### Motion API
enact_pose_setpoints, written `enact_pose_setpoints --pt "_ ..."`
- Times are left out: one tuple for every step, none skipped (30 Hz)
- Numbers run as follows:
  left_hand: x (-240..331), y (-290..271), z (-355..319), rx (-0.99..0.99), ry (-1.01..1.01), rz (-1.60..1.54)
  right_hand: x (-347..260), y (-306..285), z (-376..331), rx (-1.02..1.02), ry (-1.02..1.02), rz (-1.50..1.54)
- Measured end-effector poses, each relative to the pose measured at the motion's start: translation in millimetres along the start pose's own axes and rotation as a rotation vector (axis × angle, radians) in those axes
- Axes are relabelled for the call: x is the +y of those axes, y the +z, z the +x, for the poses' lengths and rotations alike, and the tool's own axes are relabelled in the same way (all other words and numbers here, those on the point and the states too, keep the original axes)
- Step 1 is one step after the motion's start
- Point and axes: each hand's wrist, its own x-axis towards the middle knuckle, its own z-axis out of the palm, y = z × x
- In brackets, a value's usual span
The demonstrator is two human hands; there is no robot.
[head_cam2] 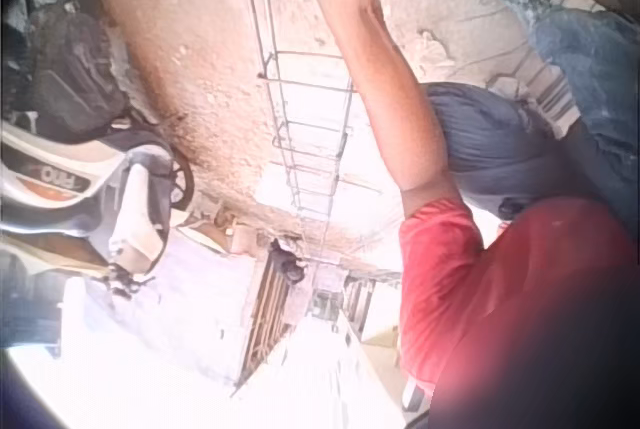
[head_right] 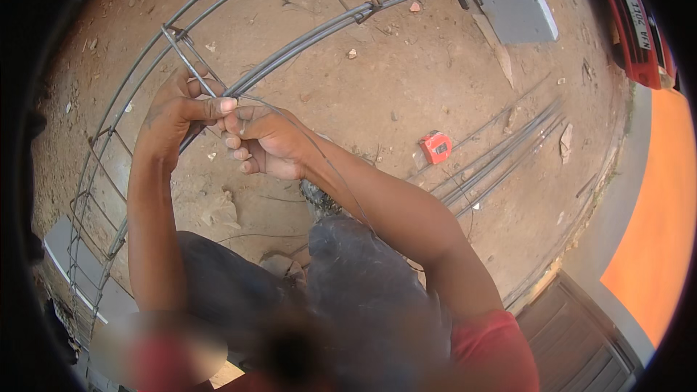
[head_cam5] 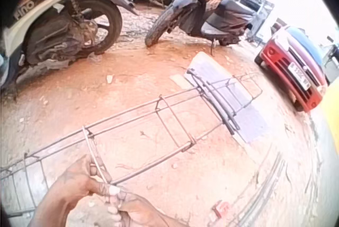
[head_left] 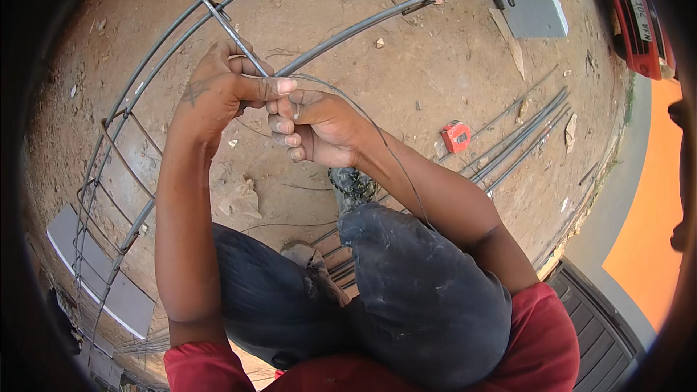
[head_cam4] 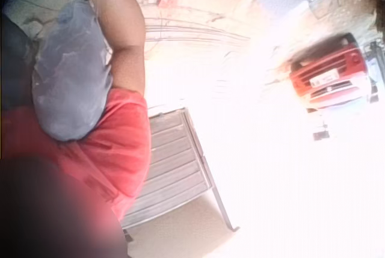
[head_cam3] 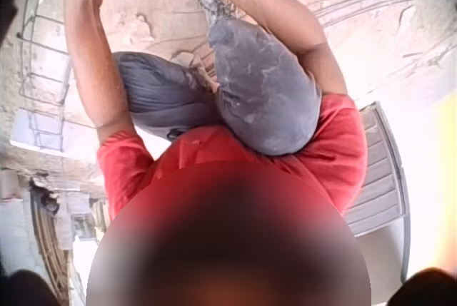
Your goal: The person assembles a rebar cage by tying intersecting steel bars with wire. They wrap wire around each intersection by hand and then use pliers to twist and secure the wire, repeating this process along the length of the cage.
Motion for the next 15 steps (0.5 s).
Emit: enact_pose_setpoints --pt "-1 2 -2 0.005 0.029 -0.011 2 1 1 -0.019 -0.011 0.028" --pt "-2 5 -3 0.032 0.068 -0.018 2 1 0 0.011 0.006 0.024" --pt "-2 4 -5 0.054 0.082 -0.005 1 -1 -3 0.021 -0.029 -0.036" --pt "-2 3 -7 0.036 0.089 -0.005 -2 -4 -7 0.086 -0.034 -0.123" --pt "-2 1 -7 0.011 0.071 0.012 -5 -8 -10 0.092 -0.078 -0.191" --pt "-2 -1 -8 -0.015 0.049 0.032 -9 -15 -16 0.197 -0.003 -0.340" --pt "-4 -1 -7 0.004 0.081 0.063 -14 -28 -26 0.243 0.038 -0.465" --pt "-5 -1 -7 0.001 0.078 0.084 -20 -44 -36 0.213 0.036 -0.573" --pt "-6 -2 -7 0.001 0.073 0.104 -27 -64 -48 0.385 0.094 -0.715" --pt "-7 -2 -7 0.013 0.076 0.128 -34 -88 -63 0.413 0.060 -0.818" --pt "-8 -2 -7 0.033 0.090 0.134 -41 -114 -80 0.571 0.132 -0.867" --pt "-8 -2 -7 0.030 0.080 0.127 -46 -142 -98 0.721 0.197 -0.962" --pt "-8 -1 -7 0.023 0.082 0.120 -49 -169 -117 0.895 0.264 -1.087" --pt "-7 0 -7 0.018 0.087 0.111 -51 -196 -137 1.035 0.403 -1.205" --pt "-7 0 -7 0.015 0.071 0.139 -45 -217 -161 0.953 0.430 -1.652"
